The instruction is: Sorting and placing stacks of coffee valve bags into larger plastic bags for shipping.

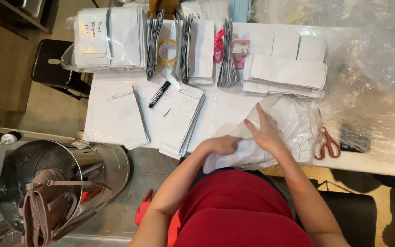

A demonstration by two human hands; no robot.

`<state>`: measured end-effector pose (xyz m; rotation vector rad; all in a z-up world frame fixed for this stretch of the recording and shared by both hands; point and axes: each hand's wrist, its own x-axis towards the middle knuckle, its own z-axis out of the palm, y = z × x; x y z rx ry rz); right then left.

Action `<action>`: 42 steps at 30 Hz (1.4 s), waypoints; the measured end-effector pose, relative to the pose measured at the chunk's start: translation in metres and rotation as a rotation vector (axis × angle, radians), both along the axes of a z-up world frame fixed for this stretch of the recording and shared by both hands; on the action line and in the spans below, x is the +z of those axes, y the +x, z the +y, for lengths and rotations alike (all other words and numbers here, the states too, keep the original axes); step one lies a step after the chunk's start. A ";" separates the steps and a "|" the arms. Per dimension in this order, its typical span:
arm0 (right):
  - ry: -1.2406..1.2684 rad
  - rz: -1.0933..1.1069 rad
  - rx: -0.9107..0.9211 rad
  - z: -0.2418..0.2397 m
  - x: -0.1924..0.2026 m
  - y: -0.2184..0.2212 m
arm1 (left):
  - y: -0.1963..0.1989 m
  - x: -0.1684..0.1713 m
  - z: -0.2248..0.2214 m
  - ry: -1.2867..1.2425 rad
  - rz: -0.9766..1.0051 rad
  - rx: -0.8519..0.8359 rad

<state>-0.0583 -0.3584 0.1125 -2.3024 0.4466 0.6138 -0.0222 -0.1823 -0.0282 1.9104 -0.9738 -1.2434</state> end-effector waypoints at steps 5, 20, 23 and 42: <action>-0.309 -0.107 0.073 0.007 -0.005 -0.020 | 0.029 -0.006 0.015 0.050 0.310 0.392; -0.133 0.141 0.412 0.049 -0.055 -0.044 | -0.016 -0.126 -0.012 -0.246 -0.328 0.591; -0.227 0.136 0.536 0.054 -0.053 -0.040 | -0.034 -0.095 0.017 -0.254 -0.408 0.668; 0.154 -0.941 0.684 0.100 -0.038 -0.010 | -0.064 -0.003 0.092 -0.271 -0.243 1.255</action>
